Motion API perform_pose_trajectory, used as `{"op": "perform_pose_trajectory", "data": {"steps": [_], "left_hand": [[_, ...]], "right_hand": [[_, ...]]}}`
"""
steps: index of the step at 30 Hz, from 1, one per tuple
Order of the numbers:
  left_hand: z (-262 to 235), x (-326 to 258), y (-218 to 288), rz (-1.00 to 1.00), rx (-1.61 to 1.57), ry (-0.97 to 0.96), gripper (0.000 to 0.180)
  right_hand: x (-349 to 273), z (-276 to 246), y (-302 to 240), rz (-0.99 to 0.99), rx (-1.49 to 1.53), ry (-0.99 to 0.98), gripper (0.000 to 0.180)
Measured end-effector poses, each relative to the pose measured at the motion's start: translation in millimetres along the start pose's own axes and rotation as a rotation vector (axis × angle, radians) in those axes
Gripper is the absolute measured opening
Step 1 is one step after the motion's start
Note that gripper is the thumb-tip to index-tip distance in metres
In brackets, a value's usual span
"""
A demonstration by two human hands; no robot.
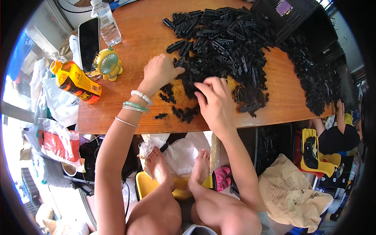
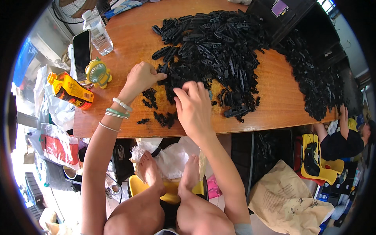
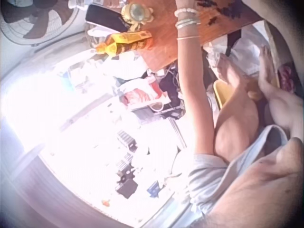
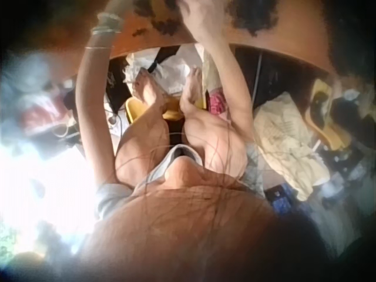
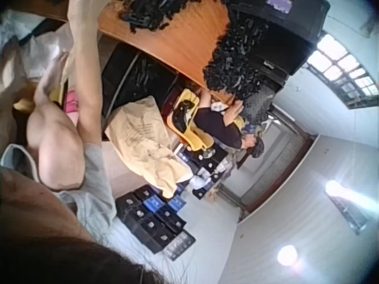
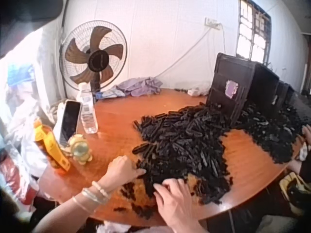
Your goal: The person assembles plastic components by fitting small plastic pieces into larger plastic parts by hand and setting them aside, then sorts through piles of plastic pieces on the table.
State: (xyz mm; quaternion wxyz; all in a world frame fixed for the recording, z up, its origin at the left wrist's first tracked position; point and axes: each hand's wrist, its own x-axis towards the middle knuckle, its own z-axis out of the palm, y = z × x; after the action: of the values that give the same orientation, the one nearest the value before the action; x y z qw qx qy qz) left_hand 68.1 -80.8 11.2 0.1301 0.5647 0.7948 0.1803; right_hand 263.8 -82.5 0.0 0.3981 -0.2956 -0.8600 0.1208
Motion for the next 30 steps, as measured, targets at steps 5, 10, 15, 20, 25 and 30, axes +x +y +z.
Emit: {"op": "perform_pose_trajectory", "data": {"steps": [5,10,15,20,25,30], "left_hand": [[0,-9,-13,-0.069,-0.201,0.176,0.039],[-3,-32,-23,-0.029,-0.487,0.298,0.026],[10,-67,-14,0.081,-0.821,0.383,0.026],[5,-99,-6,0.042,-1.041,0.206,0.027],[-4,-116,9,-0.014,-1.068,0.052,0.028],[8,-130,24,-0.028,-1.143,0.11,0.024]], "right_hand": [[6,12,13,-0.069,-0.116,0.037,0.018],[6,14,18,0.144,0.246,0.199,0.013],[8,6,21,0.294,0.35,0.229,0.01],[3,-8,-3,0.469,0.833,0.088,0.015],[-5,-19,-24,0.255,0.633,-0.046,0.011],[-16,-15,-41,0.442,0.764,0.025,0.011]]}}
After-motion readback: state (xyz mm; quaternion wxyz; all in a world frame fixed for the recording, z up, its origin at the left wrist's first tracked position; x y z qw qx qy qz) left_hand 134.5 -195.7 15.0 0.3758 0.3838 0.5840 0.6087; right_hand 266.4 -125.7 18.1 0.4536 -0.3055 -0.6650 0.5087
